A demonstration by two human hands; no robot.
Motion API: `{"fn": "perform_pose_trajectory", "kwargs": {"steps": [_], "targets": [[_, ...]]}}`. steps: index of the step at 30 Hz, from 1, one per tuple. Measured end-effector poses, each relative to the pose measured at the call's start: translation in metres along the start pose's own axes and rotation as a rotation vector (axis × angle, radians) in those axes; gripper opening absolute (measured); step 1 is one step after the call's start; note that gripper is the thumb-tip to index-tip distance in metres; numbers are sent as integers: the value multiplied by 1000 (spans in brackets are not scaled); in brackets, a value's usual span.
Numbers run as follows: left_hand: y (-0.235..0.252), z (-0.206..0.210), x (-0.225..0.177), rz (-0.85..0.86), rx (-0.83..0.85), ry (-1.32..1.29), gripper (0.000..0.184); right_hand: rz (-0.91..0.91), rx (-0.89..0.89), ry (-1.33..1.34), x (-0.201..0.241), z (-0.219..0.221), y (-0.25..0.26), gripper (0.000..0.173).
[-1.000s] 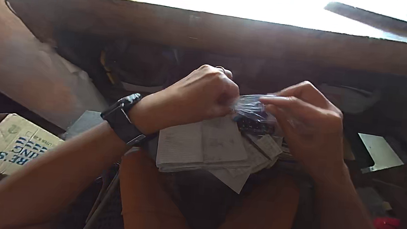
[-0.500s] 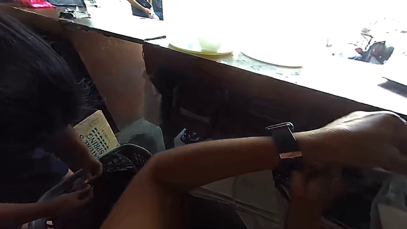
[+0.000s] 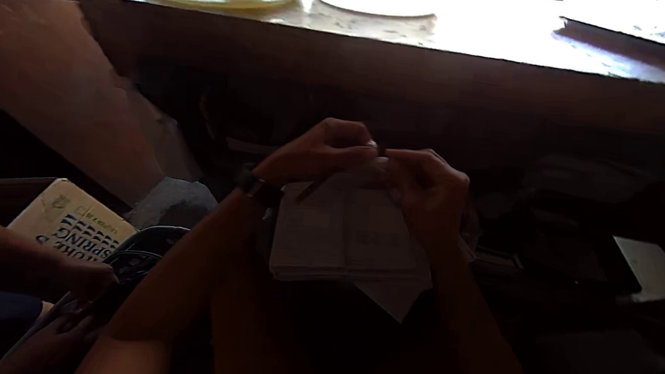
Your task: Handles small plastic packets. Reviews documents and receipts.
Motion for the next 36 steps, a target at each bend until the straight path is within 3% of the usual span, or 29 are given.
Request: {"fn": "perform_pose_trajectory", "kwargs": {"steps": [3, 7, 12, 18, 22, 28, 31, 33, 36], "targets": [[-23, 11, 15, 7, -31, -195, 11, 161, 227, 285, -11, 8, 12, 12], [-30, 37, 14, 83, -99, -337, 4, 327, 237, 568, -31, 0, 10, 29], [-13, 48, 27, -23, -101, -392, 7, 17, 255, 341, -39, 2, -3, 19], [-9, 48, 40, -116, -96, -112, 13, 73, 506, 242, -58, 12, -10, 15], [-19, 40, 41, -110, -196, 65, 11, 117, 628, 137, -57, 19, -17, 16], [-25, 51, 32, -86, -489, 132, 14, 113, 481, 47, -52, 18, -22, 16], [-19, 53, 26, -62, -458, 159, 26, 59, 397, -13, -47, 9, -23, 15], [-16, 56, 20, -8, -427, 135, 23, 53, 343, 11, -49, -3, -15, 18], [-11, 62, 11, 85, -415, 109, 22, 64, 423, -5, -55, -8, 2, 20]]}}
Point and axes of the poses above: each hand's wrist, its own y-axis towards the middle knuckle, its own z-axis out of the palm, x = y × z, the point moved 9 cm from there along y, towards the middle knuckle, and after that the axes turned 14 degrees about -y, right-handed, at the moved point
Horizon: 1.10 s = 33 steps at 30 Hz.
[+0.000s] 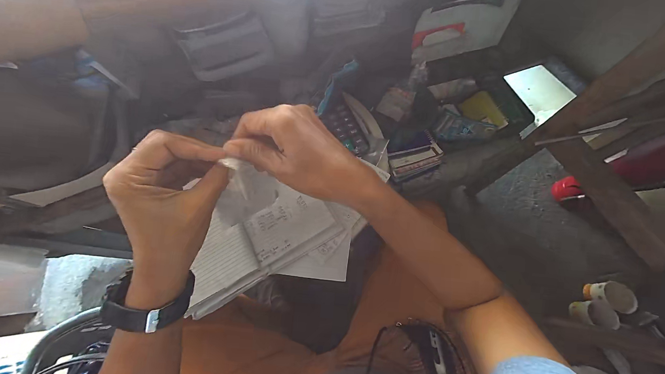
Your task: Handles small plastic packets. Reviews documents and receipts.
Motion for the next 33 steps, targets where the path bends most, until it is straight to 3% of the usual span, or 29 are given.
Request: {"fn": "perform_pose_trajectory", "kwargs": {"steps": [7, 10, 17, 20, 24, 27, 29, 32, 33], "targets": [[-10, 21, -11, 229, -22, 58, 16, 8, 387, -471, 27, -17, 15, 13], [-12, 33, -17, 232, 31, 82, 14, -20, 503, -604, 31, -15, 13, 13], [12, 35, 20, -138, 61, -154, 19, -152, 485, -722, 24, -21, 16, 13], [14, 38, 20, -150, 124, -233, 11, -253, 406, -840, 36, -33, 20, 15], [15, 47, 21, -154, 239, -319, 8, -148, 410, -921, 40, -50, 17, 16], [21, 54, 26, -167, 267, -393, 7, -89, 325, -706, 24, -71, 11, 23], [28, 59, 25, -167, 267, -402, 6, 11, 345, -418, -5, -86, 0, 41], [51, 82, 18, -93, 317, -381, 6, 73, 289, -33, -43, -78, -24, 55], [60, 94, 18, -65, 342, -362, 6, 110, 216, 27, -57, -76, -30, 51]]}}
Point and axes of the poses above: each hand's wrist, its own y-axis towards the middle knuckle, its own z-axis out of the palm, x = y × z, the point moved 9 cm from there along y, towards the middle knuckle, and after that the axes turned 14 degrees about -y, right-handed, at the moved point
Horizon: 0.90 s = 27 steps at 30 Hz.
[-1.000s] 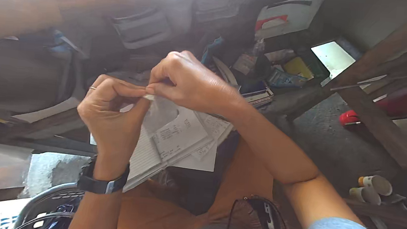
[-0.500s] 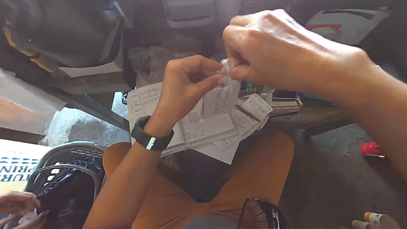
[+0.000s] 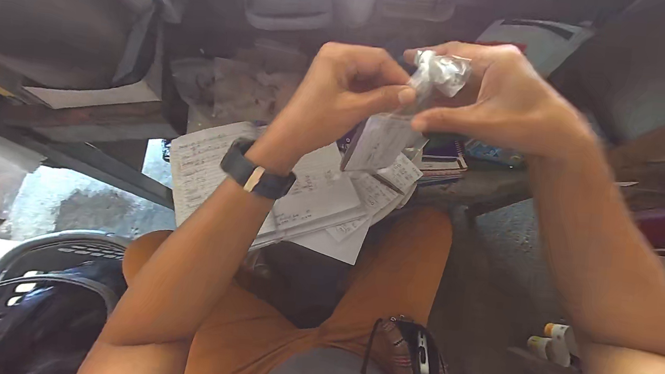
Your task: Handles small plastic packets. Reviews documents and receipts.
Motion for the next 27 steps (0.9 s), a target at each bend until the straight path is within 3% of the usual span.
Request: {"fn": "perform_pose_trajectory", "kwargs": {"steps": [2, 4, 7, 13, 18, 20, 23, 25, 27], "targets": [[25, 9, 11, 26, 7, 92, 12, 77, -168, 59, -30, -2, -8, 35], [42, 5, 23, -2, -53, 229, 31, 194, -277, -41, -63, -15, -16, 26], [34, -10, 21, -26, -118, 318, 45, 400, -355, -222, -121, -43, -23, 26], [-92, -43, 17, -212, -211, 354, 36, 697, -417, -410, -224, -74, -23, 37], [-194, -82, 17, -269, -496, 313, 43, 777, -410, -319, -335, -66, -40, 52], [-235, -94, 13, -287, -614, 304, 38, 812, -473, -287, -358, -66, -58, 52], [-292, -107, 5, -331, -805, 318, 31, 726, -592, -285, -344, -75, -78, 47], [-317, -114, 0, -316, -937, 311, 24, 605, -699, -222, -291, -86, -81, 50], [-326, -115, -4, -248, -1034, 307, 10, 472, -730, -85, -210, -74, -77, 47]]}}
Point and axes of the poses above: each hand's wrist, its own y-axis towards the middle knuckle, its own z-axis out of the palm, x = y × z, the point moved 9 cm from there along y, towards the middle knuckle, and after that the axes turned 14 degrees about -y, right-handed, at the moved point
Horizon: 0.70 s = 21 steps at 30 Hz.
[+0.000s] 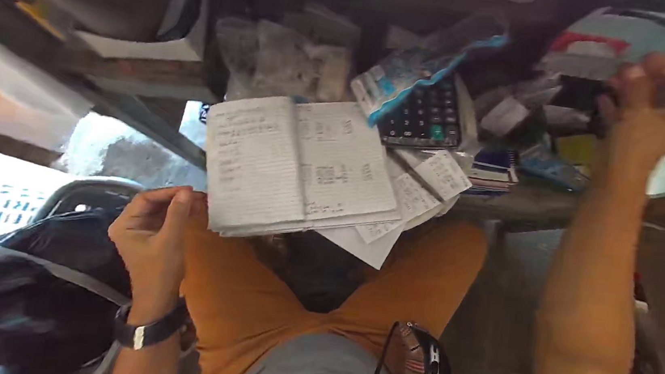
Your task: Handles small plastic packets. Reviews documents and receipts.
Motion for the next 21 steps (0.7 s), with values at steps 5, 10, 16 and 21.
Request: {"fn": "perform_pose_trajectory", "kwargs": {"steps": [5, 10, 16, 21], "targets": [[4, 59, -16, 184, 181, -22, 15, -310, 234, -161, 107, 41, -125, 28], [-11, 148, -30, 399, 597, 191, 19, -107, 146, -252, 76, 64, -166, 19], [-21, 178, 11, 373, 879, 545, 32, -109, 227, -348, 86, 74, -171, 20], [-20, 177, 11, 352, 867, 555, 34, -328, 491, -509, 105, 116, -171, 20]]}}
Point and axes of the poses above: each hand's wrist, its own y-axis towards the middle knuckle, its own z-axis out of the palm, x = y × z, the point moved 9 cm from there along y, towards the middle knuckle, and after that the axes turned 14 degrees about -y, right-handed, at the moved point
